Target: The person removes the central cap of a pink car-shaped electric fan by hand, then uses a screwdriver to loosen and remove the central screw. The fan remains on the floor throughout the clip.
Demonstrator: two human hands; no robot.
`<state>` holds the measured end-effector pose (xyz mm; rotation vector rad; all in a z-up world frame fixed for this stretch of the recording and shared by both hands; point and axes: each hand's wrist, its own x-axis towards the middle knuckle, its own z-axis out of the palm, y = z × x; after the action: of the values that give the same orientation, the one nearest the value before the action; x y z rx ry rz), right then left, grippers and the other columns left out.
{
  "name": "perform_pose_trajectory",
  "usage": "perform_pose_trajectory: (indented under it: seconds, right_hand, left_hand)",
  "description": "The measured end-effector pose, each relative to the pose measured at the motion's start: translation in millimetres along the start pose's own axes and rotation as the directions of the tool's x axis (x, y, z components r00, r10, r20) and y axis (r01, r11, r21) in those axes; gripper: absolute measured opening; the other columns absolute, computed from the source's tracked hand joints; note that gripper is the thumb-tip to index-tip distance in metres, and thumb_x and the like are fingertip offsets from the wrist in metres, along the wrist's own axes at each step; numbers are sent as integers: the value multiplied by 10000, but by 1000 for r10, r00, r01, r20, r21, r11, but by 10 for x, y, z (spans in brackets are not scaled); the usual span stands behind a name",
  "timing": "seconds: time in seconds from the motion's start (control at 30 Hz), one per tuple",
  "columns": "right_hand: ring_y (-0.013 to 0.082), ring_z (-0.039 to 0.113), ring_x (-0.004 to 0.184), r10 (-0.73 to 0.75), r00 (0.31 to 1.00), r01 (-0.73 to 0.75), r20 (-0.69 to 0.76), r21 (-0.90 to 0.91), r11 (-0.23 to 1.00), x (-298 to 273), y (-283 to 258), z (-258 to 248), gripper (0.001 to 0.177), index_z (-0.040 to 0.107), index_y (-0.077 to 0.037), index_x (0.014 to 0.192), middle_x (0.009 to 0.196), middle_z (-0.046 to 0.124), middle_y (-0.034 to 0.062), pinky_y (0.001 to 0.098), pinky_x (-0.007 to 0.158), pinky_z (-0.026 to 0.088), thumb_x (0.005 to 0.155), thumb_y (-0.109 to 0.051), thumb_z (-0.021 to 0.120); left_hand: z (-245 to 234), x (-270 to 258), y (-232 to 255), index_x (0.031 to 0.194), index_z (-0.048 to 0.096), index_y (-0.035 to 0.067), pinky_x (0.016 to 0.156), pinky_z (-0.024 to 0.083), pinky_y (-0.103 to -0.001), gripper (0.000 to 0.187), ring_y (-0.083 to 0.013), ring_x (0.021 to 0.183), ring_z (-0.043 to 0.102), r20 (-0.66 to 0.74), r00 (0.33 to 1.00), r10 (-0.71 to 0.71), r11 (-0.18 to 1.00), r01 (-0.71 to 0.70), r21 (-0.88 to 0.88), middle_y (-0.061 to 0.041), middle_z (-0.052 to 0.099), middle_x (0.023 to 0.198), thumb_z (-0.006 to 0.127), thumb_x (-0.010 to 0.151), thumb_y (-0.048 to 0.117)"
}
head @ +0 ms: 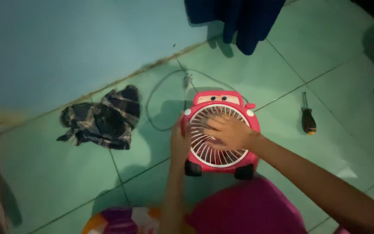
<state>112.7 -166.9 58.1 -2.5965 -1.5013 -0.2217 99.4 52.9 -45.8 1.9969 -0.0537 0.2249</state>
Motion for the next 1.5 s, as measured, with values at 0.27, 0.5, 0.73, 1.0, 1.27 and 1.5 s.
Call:
perform_pose_trajectory:
  seconds: [0.27, 0.5, 0.73, 1.0, 1.27, 1.5]
  right_hand:
    - [352, 295, 1509, 467, 884, -462, -23, 109, 880, 4, -215, 57, 758, 395, -123, 1555, 1626, 344, 153, 540, 1167, 265, 944, -531, 581]
    - [347, 235, 1494, 665, 726, -657, -173, 110, 746, -65, -365, 104, 926, 379, -109, 1535, 1599, 314, 139, 553, 1172, 197, 845, -688, 595]
    - [281, 245, 1562, 556, 820, -545, -138, 110, 831, -24, -357, 136, 722, 386, -176, 1578, 1676, 320, 20, 507, 1241, 202, 949, -482, 565]
    - [301, 231, 1552, 504, 855, -500, -123, 60, 864, -91, -278, 136, 681, 367, -186, 1590, 1666, 318, 38, 511, 1242, 200, 974, -406, 555]
    - [355, 368, 1436, 402, 908, -399, -116, 50, 916, -95, -195, -32, 702, 449, -139, 1524, 1549, 438, 113, 513, 1158, 299, 926, -468, 610]
    - [300, 705, 967, 437, 878, -468, -195, -166, 868, -68, -401, -125, 581, 677, -22, 1046, 1079, 706, 154, 417, 770, 561, 861, -566, 590]
  left_hand:
    - [-113, 159, 225, 1507, 522, 121, 1102, 459, -447, 535, -376, 1331, 592, 80, 995, -66, 998, 66, 5, -198, 591, 1464, 468, 1067, 421]
    - [-40, -60, 358, 1539, 466, 90, 1106, 364, -460, 605, -375, 1385, 492, 0, 990, -144, 986, 144, 87, -201, 505, 1528, 459, 1049, 445]
    - [-109, -339, 331, 1520, 474, 54, 1135, 416, -418, 605, -344, 1408, 521, -106, 972, -209, 975, 198, -104, -198, 512, 1543, 460, 1058, 445]
    - [-183, 291, 256, 1509, 515, 152, 1096, 463, -409, 542, -312, 1349, 596, 277, 953, -125, 991, 133, -8, -160, 592, 1481, 493, 1048, 434]
    - [-168, 476, 435, 1525, 479, 236, 1012, 517, -419, 520, -308, 1246, 656, 405, 905, -130, 991, 132, 22, -151, 598, 1448, 476, 1040, 423]
    - [-196, -82, 421, 1537, 451, 100, 1136, 408, -471, 578, -371, 1374, 538, 85, 990, -108, 993, 104, 51, -199, 543, 1504, 410, 1082, 455]
